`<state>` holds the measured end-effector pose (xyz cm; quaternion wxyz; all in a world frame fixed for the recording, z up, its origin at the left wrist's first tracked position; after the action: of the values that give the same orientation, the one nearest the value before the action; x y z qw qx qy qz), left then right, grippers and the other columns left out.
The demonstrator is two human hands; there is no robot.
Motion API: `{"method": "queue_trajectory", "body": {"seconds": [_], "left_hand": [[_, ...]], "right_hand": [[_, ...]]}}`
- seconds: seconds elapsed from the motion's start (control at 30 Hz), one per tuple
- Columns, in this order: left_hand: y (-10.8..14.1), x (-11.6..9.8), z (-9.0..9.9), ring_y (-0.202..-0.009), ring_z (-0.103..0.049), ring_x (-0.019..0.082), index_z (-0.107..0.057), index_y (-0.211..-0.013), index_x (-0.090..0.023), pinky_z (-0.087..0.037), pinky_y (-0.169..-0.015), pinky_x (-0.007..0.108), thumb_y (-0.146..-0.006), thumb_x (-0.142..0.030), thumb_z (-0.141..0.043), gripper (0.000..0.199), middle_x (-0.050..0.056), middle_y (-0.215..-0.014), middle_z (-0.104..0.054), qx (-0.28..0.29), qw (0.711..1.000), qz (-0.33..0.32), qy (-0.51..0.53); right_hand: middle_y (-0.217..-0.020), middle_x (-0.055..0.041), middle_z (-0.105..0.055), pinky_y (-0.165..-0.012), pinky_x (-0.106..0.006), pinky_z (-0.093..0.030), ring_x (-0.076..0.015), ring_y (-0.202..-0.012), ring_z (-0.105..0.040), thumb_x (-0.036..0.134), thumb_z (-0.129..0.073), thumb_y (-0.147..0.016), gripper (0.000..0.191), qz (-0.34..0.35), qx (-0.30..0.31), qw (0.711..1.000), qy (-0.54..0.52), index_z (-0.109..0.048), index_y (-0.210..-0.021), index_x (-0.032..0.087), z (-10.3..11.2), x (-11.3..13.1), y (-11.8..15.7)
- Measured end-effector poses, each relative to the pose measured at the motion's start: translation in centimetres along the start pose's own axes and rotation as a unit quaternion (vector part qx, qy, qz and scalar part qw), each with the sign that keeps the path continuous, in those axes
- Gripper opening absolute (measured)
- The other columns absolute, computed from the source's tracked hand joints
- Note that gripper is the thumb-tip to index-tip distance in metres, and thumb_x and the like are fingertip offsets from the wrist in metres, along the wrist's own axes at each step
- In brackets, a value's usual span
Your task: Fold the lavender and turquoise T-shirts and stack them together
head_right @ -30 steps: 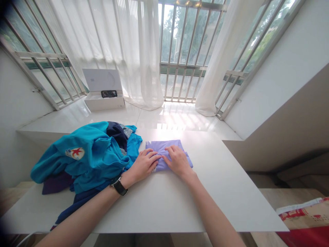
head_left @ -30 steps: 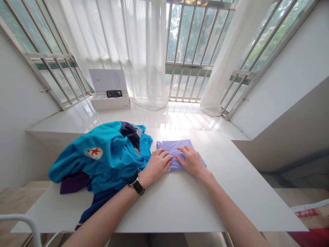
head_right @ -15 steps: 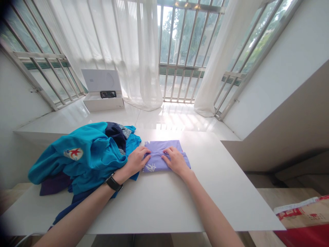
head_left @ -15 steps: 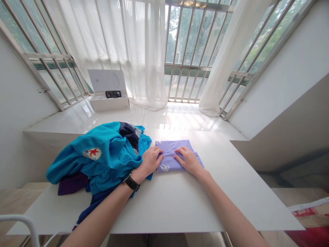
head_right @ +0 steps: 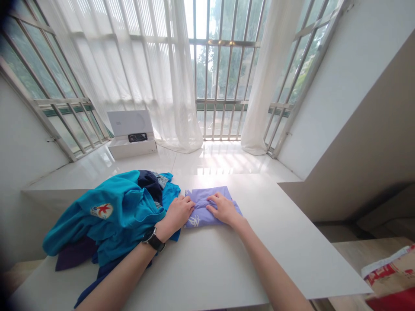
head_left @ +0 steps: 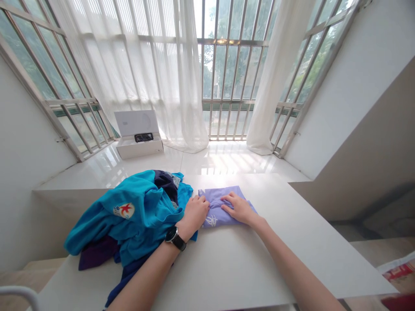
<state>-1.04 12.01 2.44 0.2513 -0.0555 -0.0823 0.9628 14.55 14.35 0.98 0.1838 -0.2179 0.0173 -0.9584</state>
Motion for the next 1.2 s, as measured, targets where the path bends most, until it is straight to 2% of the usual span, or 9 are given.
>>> {"method": "queue_trajectory", "body": {"seconds": [0.07,0.13,0.27,0.43,0.63,0.77,1.0,1.1,1.2], "left_hand": [[-0.4,0.0,0.1,-0.096,-0.061,0.029,-0.075,-0.093,-0.016,-0.047,-0.084,0.041,-0.096,-0.014,-0.051,0.024,0.014,-0.096,-0.068,-0.007,1.000,-0.015,0.007],[-0.6,0.1,0.2,-0.095,-0.061,0.029,-0.074,-0.092,-0.016,-0.047,-0.083,0.041,-0.096,-0.013,-0.051,0.024,0.014,-0.094,-0.068,-0.020,0.999,-0.022,0.027],[-0.3,0.4,0.1,-0.100,-0.060,0.029,-0.073,-0.097,-0.018,-0.047,-0.085,0.041,-0.100,-0.019,-0.048,0.025,0.012,-0.102,-0.068,-0.055,0.997,0.007,0.049],[-0.1,0.0,-0.3,-0.102,-0.059,0.027,-0.069,-0.098,-0.017,-0.047,-0.090,0.039,-0.101,-0.016,-0.045,0.024,0.011,-0.108,-0.067,-0.083,0.996,0.005,0.044],[-0.3,-0.2,-0.6,-0.090,-0.061,0.025,-0.066,-0.094,-0.018,-0.050,-0.081,0.037,-0.103,-0.017,-0.041,0.027,0.009,-0.094,-0.066,-0.066,0.997,-0.001,0.038],[-0.2,-0.1,-0.6,-0.089,-0.062,0.024,-0.066,-0.092,-0.019,-0.050,-0.080,0.035,-0.103,-0.018,-0.042,0.026,0.009,-0.093,-0.066,-0.056,0.997,0.009,0.056],[0.3,0.8,-0.3,-0.092,-0.065,0.021,-0.068,-0.094,-0.021,-0.051,-0.082,0.030,-0.099,-0.021,-0.051,0.018,0.005,-0.097,-0.067,-0.075,0.974,0.061,0.206],[0.4,1.4,-0.1,-0.095,-0.064,0.022,-0.068,-0.100,-0.021,-0.051,-0.084,0.031,-0.096,-0.023,-0.054,0.015,0.007,-0.102,-0.066,-0.096,0.969,0.092,0.209],[0.6,2.0,-0.4,-0.101,-0.062,0.026,-0.066,-0.115,-0.019,-0.049,-0.088,0.037,-0.095,-0.029,-0.056,0.025,0.010,-0.108,-0.065,-0.093,0.971,0.137,0.173]], "right_hand": [[-0.112,-0.0049,-0.067,-0.080,-0.032,-0.051,-0.0200,-0.095,-0.068,0.038,-0.062,-0.092,0.025,-0.004,0.008,1.000,0.003,-0.069,-0.114,0.028,0.0,0.2,-0.4],[-0.108,-0.0043,-0.067,-0.078,-0.032,-0.050,-0.0196,-0.091,-0.067,0.041,-0.062,-0.092,0.023,-0.011,-0.012,1.000,0.008,-0.070,-0.108,0.026,0.1,0.3,-0.6],[-0.104,-0.0025,-0.068,-0.077,-0.031,-0.049,-0.0184,-0.087,-0.066,0.045,-0.058,-0.095,0.023,-0.023,-0.066,0.997,0.021,-0.069,-0.102,0.026,0.1,0.1,-0.5],[-0.103,-0.0031,-0.067,-0.072,-0.029,-0.048,-0.0180,-0.083,-0.066,0.044,-0.056,-0.097,0.022,-0.021,-0.070,0.996,0.048,-0.068,-0.100,0.026,-0.2,-0.1,-0.5],[-0.100,-0.0035,-0.067,-0.070,-0.030,-0.047,-0.0185,-0.081,-0.066,0.044,-0.055,-0.098,0.023,-0.020,-0.067,0.996,0.055,-0.068,-0.098,0.025,-0.1,-0.3,-0.7],[-0.100,-0.0034,-0.068,-0.070,-0.030,-0.047,-0.0186,-0.082,-0.066,0.044,-0.056,-0.097,0.022,-0.022,-0.069,0.996,0.043,-0.068,-0.096,0.025,0.1,-0.3,-0.4],[-0.094,-0.0023,-0.067,-0.069,-0.029,-0.046,-0.0179,-0.080,-0.066,0.042,-0.057,-0.097,0.022,-0.030,-0.066,0.997,0.031,-0.067,-0.090,0.024,0.4,-0.4,-0.1],[-0.093,-0.0018,-0.067,-0.069,-0.029,-0.046,-0.0173,-0.078,-0.066,0.042,-0.058,-0.096,0.022,-0.031,-0.069,0.997,0.025,-0.067,-0.089,0.024,0.4,-0.6,-0.1],[-0.092,-0.0016,-0.066,-0.071,-0.029,-0.047,-0.0174,-0.079,-0.066,0.042,-0.058,-0.096,0.021,-0.029,-0.070,0.997,0.020,-0.067,-0.089,0.024,0.3,-0.6,-0.2]]}}
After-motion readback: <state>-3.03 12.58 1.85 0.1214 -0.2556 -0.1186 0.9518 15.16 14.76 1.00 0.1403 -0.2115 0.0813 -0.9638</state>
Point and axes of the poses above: each hand's wrist, its own y-axis away from the middle knuckle, its own z-axis out of the back of the hand, x = y × z, the point moved 8 cm from there along -y, towards the middle knuckle
